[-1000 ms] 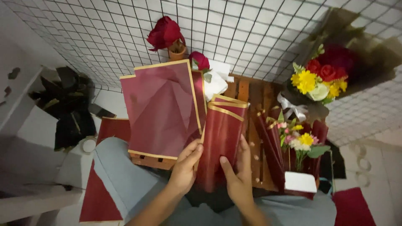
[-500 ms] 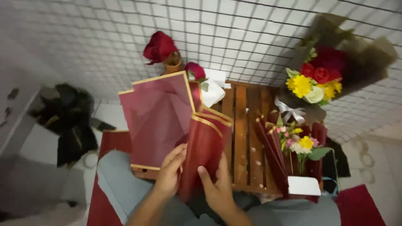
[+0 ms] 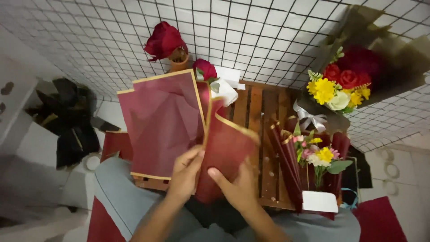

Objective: Wrapping flower bouquets with decorative paper using scissors and tape on a low wooden table.

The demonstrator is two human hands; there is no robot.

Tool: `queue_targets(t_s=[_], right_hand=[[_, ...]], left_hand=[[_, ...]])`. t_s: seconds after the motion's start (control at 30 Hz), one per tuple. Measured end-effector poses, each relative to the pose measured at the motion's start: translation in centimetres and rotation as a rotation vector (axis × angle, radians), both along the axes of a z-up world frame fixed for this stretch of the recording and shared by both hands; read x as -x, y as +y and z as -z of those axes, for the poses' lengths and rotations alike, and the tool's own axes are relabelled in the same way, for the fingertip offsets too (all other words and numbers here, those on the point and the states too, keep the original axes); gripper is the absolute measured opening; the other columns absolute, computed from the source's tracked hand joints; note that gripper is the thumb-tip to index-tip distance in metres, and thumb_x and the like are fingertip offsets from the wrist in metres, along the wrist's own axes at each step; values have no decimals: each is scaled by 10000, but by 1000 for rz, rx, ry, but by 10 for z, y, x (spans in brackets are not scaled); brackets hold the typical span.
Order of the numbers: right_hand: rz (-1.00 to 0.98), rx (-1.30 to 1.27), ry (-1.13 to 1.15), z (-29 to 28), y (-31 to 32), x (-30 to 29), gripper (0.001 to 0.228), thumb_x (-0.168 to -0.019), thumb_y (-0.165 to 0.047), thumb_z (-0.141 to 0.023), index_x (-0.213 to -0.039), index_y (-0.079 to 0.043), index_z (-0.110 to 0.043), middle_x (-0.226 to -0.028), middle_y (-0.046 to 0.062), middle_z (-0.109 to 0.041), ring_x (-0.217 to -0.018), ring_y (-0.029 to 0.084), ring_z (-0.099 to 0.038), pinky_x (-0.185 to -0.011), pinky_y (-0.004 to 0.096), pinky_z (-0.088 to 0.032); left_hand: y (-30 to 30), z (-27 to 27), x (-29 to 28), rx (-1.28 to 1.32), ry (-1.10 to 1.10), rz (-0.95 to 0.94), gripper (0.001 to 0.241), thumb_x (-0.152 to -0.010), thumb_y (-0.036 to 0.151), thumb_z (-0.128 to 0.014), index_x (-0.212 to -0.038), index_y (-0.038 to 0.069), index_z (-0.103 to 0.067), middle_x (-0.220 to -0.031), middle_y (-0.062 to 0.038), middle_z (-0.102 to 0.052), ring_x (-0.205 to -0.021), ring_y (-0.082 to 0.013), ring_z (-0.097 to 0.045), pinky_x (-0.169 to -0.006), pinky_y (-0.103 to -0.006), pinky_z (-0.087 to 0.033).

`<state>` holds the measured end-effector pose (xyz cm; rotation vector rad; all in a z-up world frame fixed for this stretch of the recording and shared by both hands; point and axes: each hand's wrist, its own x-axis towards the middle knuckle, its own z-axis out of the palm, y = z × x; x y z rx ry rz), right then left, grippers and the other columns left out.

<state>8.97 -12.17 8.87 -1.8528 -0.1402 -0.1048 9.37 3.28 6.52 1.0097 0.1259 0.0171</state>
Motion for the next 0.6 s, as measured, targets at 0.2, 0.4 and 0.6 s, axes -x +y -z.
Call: queue_targets(t_s=[0.2, 0.4, 0.6], right_hand=[[263, -271, 307, 20, -28, -9, 222, -860, -172, -777, -1006, -8, -745, -888, 96, -763, -693, 171, -667, -660, 288, -563], [204, -290, 161, 11, -64, -10, 15, -952, 14, -670, -962, 3, -674, -888, 63, -711, -785, 121, -609, -777, 232, -477], [328, -173, 27, 25, -74, -8, 124, -959, -85, -745, -887, -56, -648, -676, 13, -642, -704, 102, -536, -720, 292, -490]], left_hand=[[14, 7, 5, -413, 56, -221, 283, -1016, 183, -568, -1078, -45, -722, -940, -44, -705, -831, -120, -581, -794, -245, -478], [34, -9, 13, -657, 102, -279, 272, -1013, 195, -568, -1077, -12, -732, -745, 8, -571, -672, -97, -462, -640, -229, -413], [21, -21, 22, -575, 68, -361, 287, -1039, 132, -584, -832, 28, -754, -634, -45, -594, -707, -158, -525, -727, -341, -492]])
